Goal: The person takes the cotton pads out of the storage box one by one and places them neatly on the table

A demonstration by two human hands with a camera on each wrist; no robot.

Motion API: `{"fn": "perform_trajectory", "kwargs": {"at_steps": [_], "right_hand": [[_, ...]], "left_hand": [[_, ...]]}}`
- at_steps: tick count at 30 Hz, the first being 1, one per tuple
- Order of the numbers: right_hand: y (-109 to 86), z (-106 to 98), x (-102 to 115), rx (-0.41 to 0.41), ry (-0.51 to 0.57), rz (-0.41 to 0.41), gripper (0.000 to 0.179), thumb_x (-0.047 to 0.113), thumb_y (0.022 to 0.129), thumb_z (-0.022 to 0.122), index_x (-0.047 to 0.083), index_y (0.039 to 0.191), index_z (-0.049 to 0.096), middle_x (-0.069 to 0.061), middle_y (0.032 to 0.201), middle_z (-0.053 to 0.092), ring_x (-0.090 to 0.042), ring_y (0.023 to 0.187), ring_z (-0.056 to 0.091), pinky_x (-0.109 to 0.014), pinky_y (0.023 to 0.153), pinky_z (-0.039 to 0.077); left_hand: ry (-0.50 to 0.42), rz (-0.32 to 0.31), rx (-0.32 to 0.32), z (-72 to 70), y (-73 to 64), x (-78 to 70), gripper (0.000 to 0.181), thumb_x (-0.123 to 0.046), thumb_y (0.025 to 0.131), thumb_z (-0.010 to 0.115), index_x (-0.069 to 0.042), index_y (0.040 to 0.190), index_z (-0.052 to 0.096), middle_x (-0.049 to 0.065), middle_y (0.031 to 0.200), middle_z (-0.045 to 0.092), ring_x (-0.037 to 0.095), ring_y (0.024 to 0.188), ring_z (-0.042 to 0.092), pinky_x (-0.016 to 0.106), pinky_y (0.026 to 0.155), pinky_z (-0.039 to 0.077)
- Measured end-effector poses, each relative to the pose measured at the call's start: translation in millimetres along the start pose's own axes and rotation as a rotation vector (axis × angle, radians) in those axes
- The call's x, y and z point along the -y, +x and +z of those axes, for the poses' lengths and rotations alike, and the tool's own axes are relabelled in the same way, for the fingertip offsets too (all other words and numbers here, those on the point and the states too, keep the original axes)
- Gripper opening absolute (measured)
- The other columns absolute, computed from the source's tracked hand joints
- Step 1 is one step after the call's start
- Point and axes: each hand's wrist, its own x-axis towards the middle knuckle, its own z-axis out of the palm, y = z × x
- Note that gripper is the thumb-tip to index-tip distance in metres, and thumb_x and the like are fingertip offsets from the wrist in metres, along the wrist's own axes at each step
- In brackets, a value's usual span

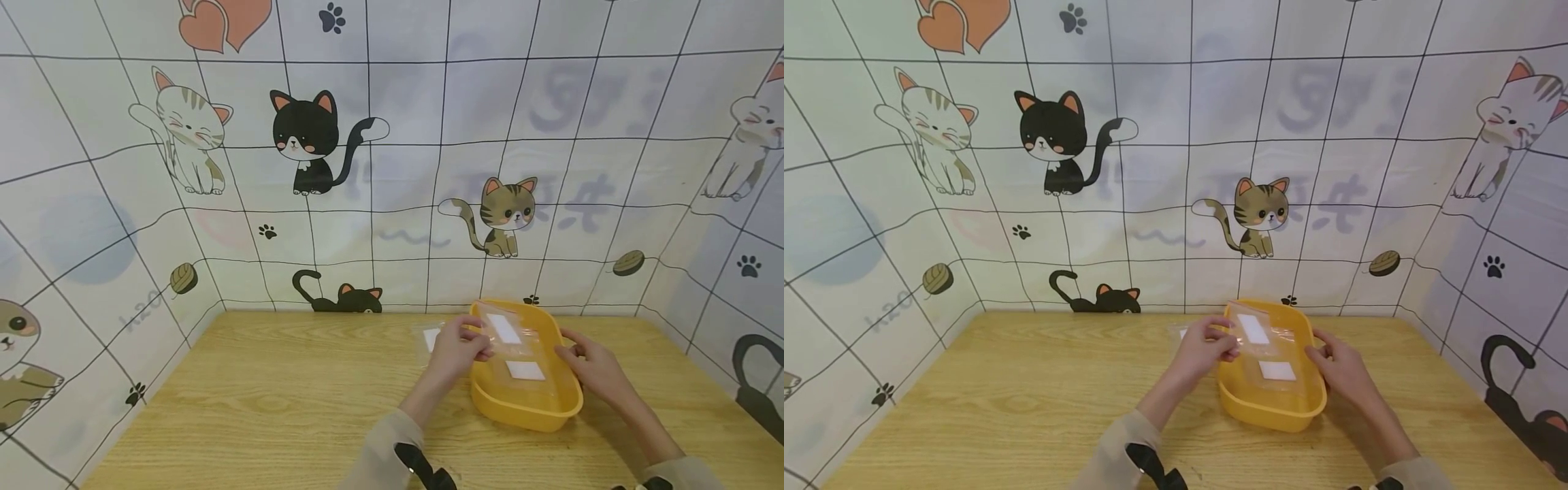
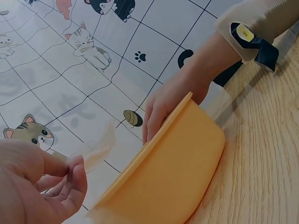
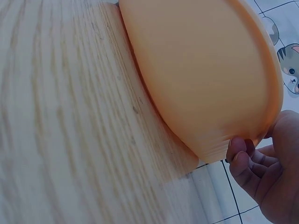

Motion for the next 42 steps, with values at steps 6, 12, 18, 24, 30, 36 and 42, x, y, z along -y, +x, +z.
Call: {"fn": "perform_trajectory", "kwargs": {"at_steps": [6,12,18,24,30,36,42], "right_hand": [[0.1,0,0,0.001,0.006,-0.001,0.060,0.031,0.105,0.054,-0.013,0.145,0.040,-0.010,0.087,0.061,-0.014,0.063,0.053,-0.026,0.052,0.047],[1.1,-1,-2,0.004,-0.004,0.000,0.061,0.031,0.106,0.053,-0.013,0.145,0.039,-0.010,0.088,0.061,-0.014,0.065,0.053,-0.026,0.053,0.047],[0.5,-1,-2,0.002,-0.014,0.003,0.061,0.031,0.106,0.053,-0.013,0.145,0.039,-0.010,0.088,0.061,-0.015,0.067,0.053,-0.026,0.054,0.047],[0.3,-1,-2,-0.003,-0.008,-0.001,0.061,0.032,0.105,0.054,-0.012,0.145,0.040,-0.009,0.086,0.060,-0.014,0.065,0.053,-0.026,0.053,0.046],[0.5,-1,-2,-0.006,-0.011,-0.012,0.060,0.030,0.105,0.054,-0.013,0.144,0.041,-0.009,0.085,0.060,-0.013,0.065,0.052,-0.025,0.053,0.046],[0.3,-1,-3,-0.006,-0.014,-0.008,0.060,0.030,0.105,0.054,-0.013,0.144,0.040,-0.009,0.086,0.060,-0.014,0.066,0.053,-0.026,0.053,0.046],[0.1,0,-2,-0.008,-0.017,-0.003,0.060,0.031,0.105,0.054,-0.013,0.145,0.040,-0.009,0.086,0.061,-0.014,0.066,0.053,-0.025,0.053,0.046]], "left_hand": [[-0.022,0.013,0.010,-10.6,0.5,2.7,0.022,0.008,0.093,0.064,0.004,0.113,0.060,0.010,0.083,0.067,0.014,0.067,0.068,0.031,0.068,0.061],[-0.025,0.001,-0.006,-20.4,2.8,4.8,0.022,0.008,0.093,0.063,0.005,0.115,0.060,0.012,0.085,0.067,0.014,0.066,0.066,0.032,0.069,0.061],[-0.006,-0.006,-0.016,-29.4,4.0,6.1,0.024,0.007,0.094,0.063,0.004,0.117,0.059,0.011,0.086,0.066,0.014,0.068,0.067,0.033,0.071,0.061],[-0.006,-0.013,-0.025,-36.6,4.3,7.4,0.026,0.007,0.093,0.063,0.005,0.118,0.058,0.012,0.087,0.065,0.015,0.069,0.067,0.033,0.071,0.061],[-0.019,-0.015,-0.026,-43.5,2.6,5.2,0.028,0.007,0.093,0.062,0.006,0.120,0.057,0.011,0.088,0.064,0.015,0.069,0.067,0.035,0.074,0.061],[-0.008,-0.010,-0.034,-50.4,1.9,5.6,0.028,0.007,0.093,0.063,0.007,0.120,0.057,0.014,0.090,0.065,0.018,0.072,0.067,0.037,0.074,0.061],[0.016,-0.023,-0.044,-58.6,1.5,5.3,0.027,0.004,0.095,0.063,0.005,0.121,0.057,0.014,0.091,0.065,0.020,0.075,0.068,0.032,0.072,0.061]]}}
